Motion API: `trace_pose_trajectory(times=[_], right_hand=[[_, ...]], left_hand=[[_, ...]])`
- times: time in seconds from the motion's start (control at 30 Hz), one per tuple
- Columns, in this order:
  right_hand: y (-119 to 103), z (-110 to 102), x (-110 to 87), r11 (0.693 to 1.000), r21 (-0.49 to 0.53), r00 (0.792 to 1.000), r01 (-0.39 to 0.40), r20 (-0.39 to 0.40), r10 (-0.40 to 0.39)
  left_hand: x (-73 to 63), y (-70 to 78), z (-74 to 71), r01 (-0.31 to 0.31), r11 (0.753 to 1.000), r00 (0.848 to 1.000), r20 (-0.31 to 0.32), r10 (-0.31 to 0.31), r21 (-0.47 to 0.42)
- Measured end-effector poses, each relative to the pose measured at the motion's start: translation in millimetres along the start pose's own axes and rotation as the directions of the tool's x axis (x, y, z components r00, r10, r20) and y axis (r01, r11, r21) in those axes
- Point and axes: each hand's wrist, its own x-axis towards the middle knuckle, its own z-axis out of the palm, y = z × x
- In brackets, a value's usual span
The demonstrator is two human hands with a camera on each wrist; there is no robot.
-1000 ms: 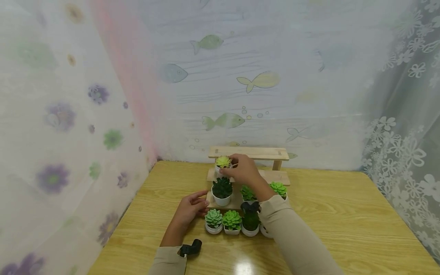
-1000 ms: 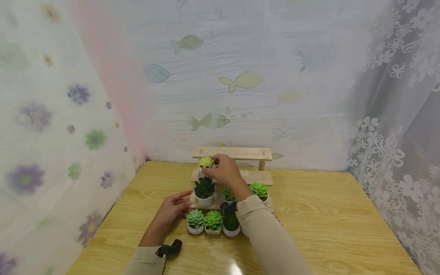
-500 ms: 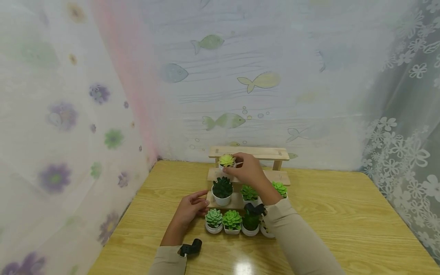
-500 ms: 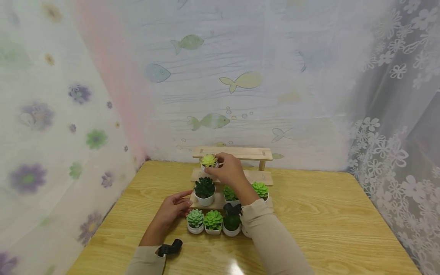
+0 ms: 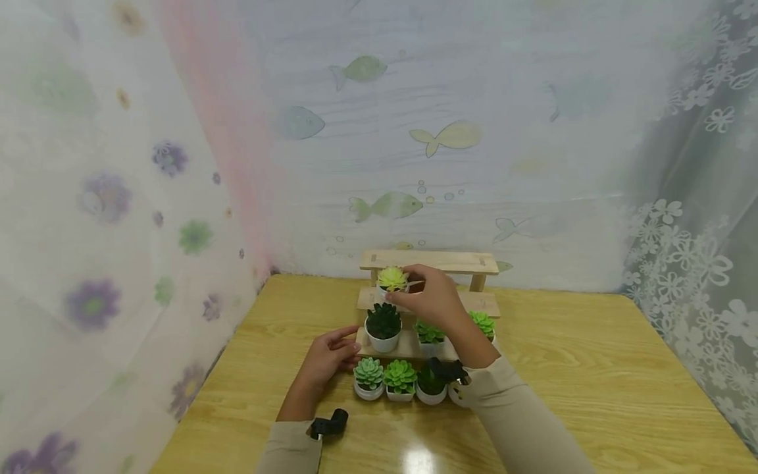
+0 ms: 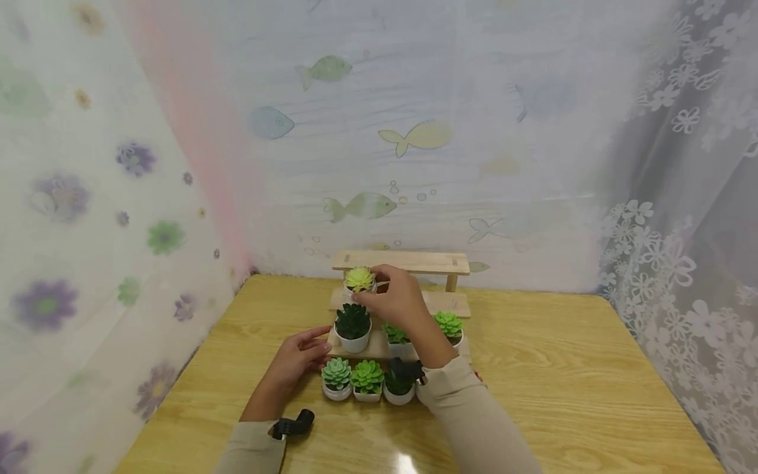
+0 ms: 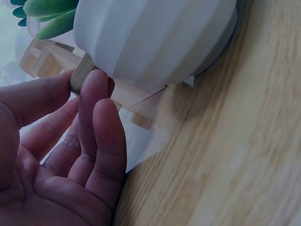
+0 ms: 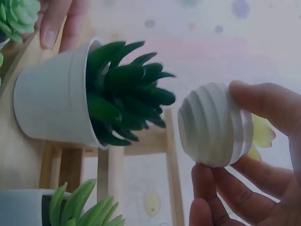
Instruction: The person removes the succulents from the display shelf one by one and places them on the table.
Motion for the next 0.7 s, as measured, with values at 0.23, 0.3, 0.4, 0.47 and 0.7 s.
trace_pose_trajectory(times=[0.23,0.3,0.4,0.47,0.7], right_hand=[[0,0,-20.3,0.999,0.036,1.0,0.021,0.005,-0.022],[0,1,-26.6,0.999,0.044,1.0,0.021,0.009,-0.021],[-1,4,-35.3,0.999,0.047,1.0,0.015,0.005,-0.015],[-1,5,-40.4,0.999,0.039,1.0,0.015,-0.001,-0.015],[-1,8,-56.2,1.0,0.009,1.0,0.006,-0.013,-0.006]], left_hand=[[1.8,0.1,0.0,0.006,1.0,1.0,0.007,-0.006,-0.009],[1.6,0.1,0.1,0.008,1.0,1.0,0.008,-0.008,-0.01],[0.8,0.8,0.2,0.017,1.0,1.0,0.005,-0.017,-0.018],[0.0,1.4,0.3,0.022,1.0,1.0,0.002,-0.022,-0.023],[-1.1,1.6,0.3,0.01,1.0,1.0,0.004,-0.01,-0.027]])
